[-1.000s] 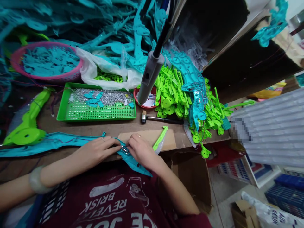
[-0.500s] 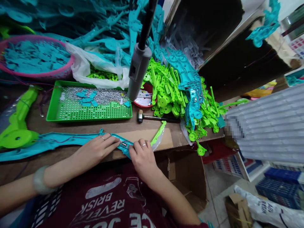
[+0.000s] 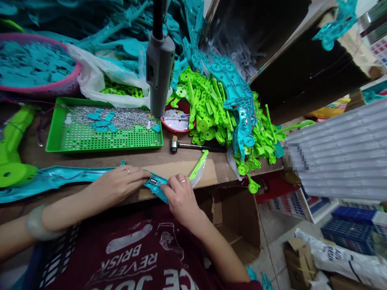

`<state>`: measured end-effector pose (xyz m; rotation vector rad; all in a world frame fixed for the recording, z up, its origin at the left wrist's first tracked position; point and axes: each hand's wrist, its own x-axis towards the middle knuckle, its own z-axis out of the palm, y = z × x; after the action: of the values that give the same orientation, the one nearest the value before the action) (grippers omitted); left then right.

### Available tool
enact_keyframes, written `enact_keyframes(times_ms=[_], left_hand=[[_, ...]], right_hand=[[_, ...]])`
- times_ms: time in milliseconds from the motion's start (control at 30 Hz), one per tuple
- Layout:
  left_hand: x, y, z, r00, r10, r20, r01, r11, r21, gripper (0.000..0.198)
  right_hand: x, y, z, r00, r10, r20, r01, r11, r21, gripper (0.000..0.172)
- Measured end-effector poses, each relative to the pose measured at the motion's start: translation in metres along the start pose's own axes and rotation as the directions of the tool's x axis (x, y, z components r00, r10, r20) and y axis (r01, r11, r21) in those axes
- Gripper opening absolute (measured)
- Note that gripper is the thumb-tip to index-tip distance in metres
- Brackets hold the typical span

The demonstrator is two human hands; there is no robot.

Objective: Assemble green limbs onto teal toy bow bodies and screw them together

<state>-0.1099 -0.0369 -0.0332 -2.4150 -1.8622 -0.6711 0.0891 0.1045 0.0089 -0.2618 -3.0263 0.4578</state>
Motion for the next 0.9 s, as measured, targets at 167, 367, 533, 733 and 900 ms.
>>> enact_keyframes(times_ms=[167,367,533,733,900], left_hand=[[0.006,-0.013,0.001,0.997,-0.013,0.080,0.027,0.982,-0.186,0.022],[0.007,-0.019,-0.006,0.983,-0.087,0.160,0.149,0.887,-0.437,0.015],[0.003,-0.022,-0.006,0.972,-0.101,0.210,0.198,0.834,-0.515,0.024],[0.010,-0.019,-0.003,0.969,-0.074,0.236,0.174,0.884,-0.434,0.023],[0.012,-0.010,0.002,0.990,-0.035,0.139,0.094,0.889,-0.447,0.023]], right_hand=[[0.002,0.003,0.000,0.999,0.014,-0.042,-0.012,0.998,0.062,0.023],[0.000,0.005,0.007,0.998,0.018,-0.058,-0.013,0.997,0.077,0.023],[0.001,0.005,0.009,0.993,0.061,-0.102,-0.051,0.994,0.100,0.023],[0.004,0.002,0.010,0.995,0.090,-0.032,-0.087,0.993,0.081,0.027],[0.005,-0.001,0.007,0.991,0.129,-0.029,-0.126,0.988,0.093,0.027]])
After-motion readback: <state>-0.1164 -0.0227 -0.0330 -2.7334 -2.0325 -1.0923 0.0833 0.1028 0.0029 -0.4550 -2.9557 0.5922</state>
